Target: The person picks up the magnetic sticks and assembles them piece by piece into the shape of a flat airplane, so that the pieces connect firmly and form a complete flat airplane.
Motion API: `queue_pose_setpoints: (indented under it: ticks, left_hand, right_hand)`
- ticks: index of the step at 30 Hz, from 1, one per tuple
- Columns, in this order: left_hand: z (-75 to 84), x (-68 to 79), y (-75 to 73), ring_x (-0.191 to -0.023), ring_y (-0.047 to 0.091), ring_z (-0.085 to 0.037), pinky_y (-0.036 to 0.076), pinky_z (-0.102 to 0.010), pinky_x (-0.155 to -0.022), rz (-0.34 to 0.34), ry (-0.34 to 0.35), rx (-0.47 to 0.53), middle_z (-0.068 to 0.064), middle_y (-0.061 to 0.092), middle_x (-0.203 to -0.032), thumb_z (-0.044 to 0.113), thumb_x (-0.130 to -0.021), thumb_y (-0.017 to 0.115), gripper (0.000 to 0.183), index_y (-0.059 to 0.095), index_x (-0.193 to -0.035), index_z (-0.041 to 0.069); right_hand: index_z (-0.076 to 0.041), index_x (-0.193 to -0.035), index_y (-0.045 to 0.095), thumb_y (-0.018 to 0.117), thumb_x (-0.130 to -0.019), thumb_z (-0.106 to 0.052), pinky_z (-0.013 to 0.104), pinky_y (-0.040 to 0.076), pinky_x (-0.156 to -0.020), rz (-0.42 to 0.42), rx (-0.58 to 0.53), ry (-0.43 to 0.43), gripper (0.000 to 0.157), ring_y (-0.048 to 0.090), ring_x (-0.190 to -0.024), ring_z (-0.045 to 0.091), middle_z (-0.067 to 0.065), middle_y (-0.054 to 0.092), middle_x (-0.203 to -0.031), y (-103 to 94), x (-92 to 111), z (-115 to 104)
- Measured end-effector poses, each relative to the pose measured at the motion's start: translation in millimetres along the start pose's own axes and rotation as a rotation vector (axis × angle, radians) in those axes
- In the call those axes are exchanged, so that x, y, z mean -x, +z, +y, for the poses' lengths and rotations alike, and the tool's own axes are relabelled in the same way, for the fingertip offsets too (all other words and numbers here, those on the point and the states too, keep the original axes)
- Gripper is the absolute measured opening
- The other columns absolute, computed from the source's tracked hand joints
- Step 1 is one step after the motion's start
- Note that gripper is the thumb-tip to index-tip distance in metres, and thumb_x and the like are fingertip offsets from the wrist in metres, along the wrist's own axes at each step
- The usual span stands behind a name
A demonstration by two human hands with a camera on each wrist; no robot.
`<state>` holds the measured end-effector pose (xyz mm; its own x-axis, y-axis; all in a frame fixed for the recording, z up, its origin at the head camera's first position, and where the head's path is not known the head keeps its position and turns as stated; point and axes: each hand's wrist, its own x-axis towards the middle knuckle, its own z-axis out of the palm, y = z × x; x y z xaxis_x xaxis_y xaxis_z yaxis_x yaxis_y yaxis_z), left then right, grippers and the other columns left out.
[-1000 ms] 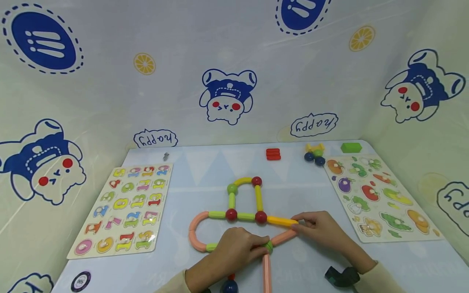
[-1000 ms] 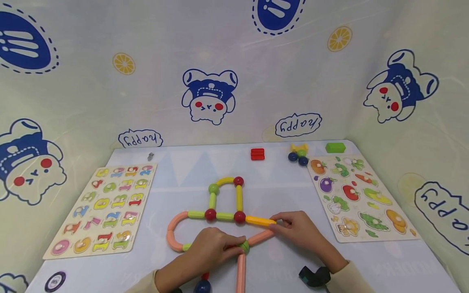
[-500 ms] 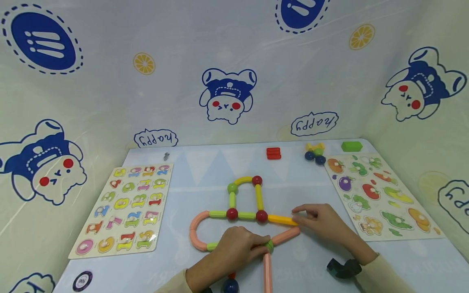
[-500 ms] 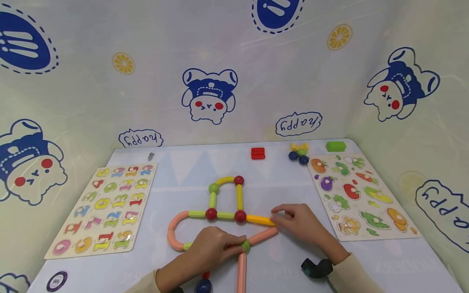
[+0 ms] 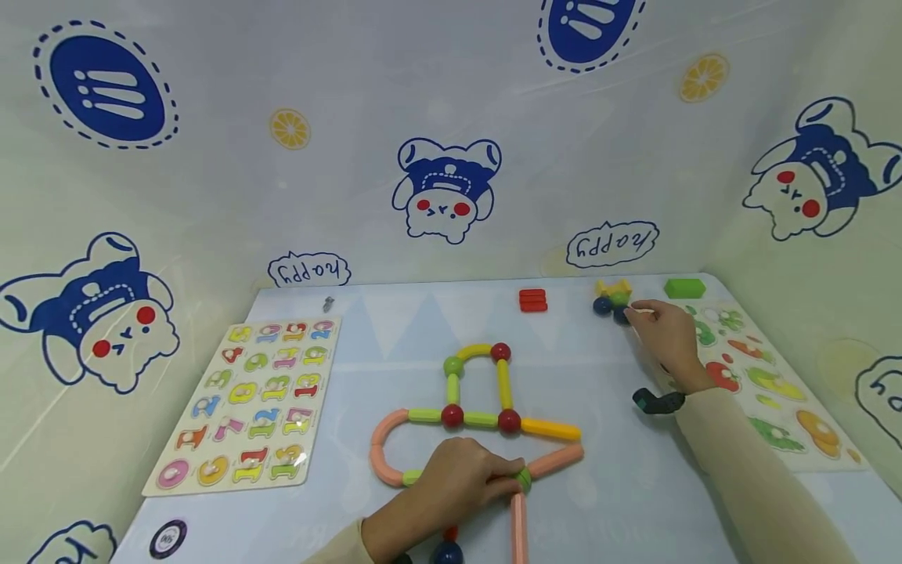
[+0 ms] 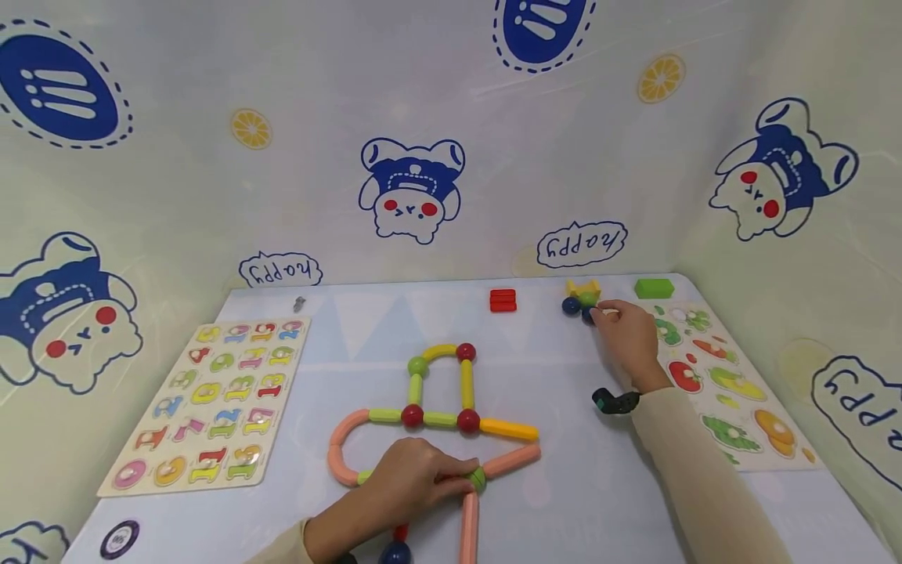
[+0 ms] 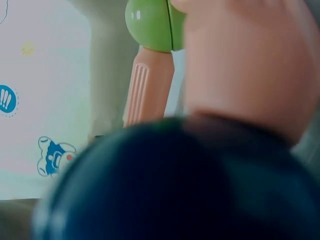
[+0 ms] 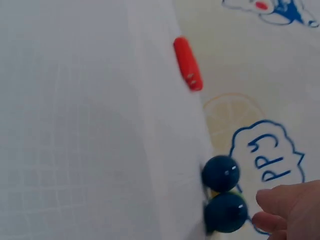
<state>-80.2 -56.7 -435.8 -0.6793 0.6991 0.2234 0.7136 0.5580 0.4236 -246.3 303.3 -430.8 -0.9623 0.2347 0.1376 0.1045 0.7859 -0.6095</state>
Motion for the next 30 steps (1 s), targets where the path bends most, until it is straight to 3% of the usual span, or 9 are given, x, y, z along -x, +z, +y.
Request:
queue_pose_setpoints:
  ticks: [10, 15, 18, 23, 30]
  left_hand:
    - [-0.4, 0.3, 0.0, -0.054, 0.046, 0.011, 0.029, -0.009, -0.045, 0.015, 0.007, -0.004, 0.016, 0.069, -0.086, 0.04, -0.084, 0.067, 0.029, 0.07, -0.11, 0.029]
    - [0.1, -0.2, 0.3, -0.053, 0.044, 0.011, 0.029, -0.01, -0.044, 0.008, -0.007, 0.001, 0.016, 0.069, -0.085, 0.041, -0.084, 0.067, 0.028, 0.07, -0.109, 0.029]
    - [0.6, -0.7, 1.0, -0.055, 0.046, 0.011, 0.03, -0.009, -0.045, 0.006, -0.005, 0.001, 0.016, 0.069, -0.087, 0.041, -0.084, 0.067, 0.028, 0.07, -0.109, 0.029]
    - [1.1, -1.1, 1.1, -0.055, 0.047, 0.011, 0.03, -0.01, -0.045, -0.001, -0.02, 0.023, 0.016, 0.069, -0.087, 0.04, -0.083, 0.067, 0.028, 0.07, -0.108, 0.029]
    - [1.3, -1.8, 0.2, -0.056, 0.048, 0.011, 0.031, -0.009, -0.046, 0.007, -0.017, 0.029, 0.016, 0.069, -0.087, 0.04, -0.082, 0.068, 0.028, 0.071, -0.107, 0.028]
  right_hand:
    - [-0.003, -0.129, 0.054, 0.054, -0.085, -0.059, 0.04, 0.04, -0.068, -0.102, 0.018, 0.094, 0.071, 0.046, -0.091, 0.031, 0.017, 0.056, -0.105, 12.3, -16.4, 10.5]
    - [-0.006, -0.127, 0.056, 0.056, -0.084, -0.06, 0.038, 0.038, -0.062, -0.113, 0.026, 0.067, 0.069, 0.046, -0.082, 0.029, 0.014, 0.054, -0.088, 15.2, -6.0, 15.3]
    - [-0.009, -0.124, 0.06, 0.057, -0.082, -0.061, 0.033, 0.03, -0.051, -0.11, 0.038, 0.021, 0.067, 0.043, -0.066, 0.025, 0.009, 0.046, -0.071, 14.3, 12.6, 15.4]
    - [-0.013, -0.116, 0.064, 0.059, -0.079, -0.063, 0.028, 0.027, -0.042, -0.182, 0.021, -0.066, 0.063, 0.041, -0.052, 0.022, 0.003, 0.043, -0.06, 8.8, 62.5, 5.9]
    - [-0.018, -0.104, 0.07, 0.064, -0.076, -0.063, 0.026, 0.025, -0.04, -0.318, -0.056, -0.049, 0.053, 0.038, -0.045, 0.015, -0.002, 0.041, -0.053, 6.2, 139.6, -4.9]
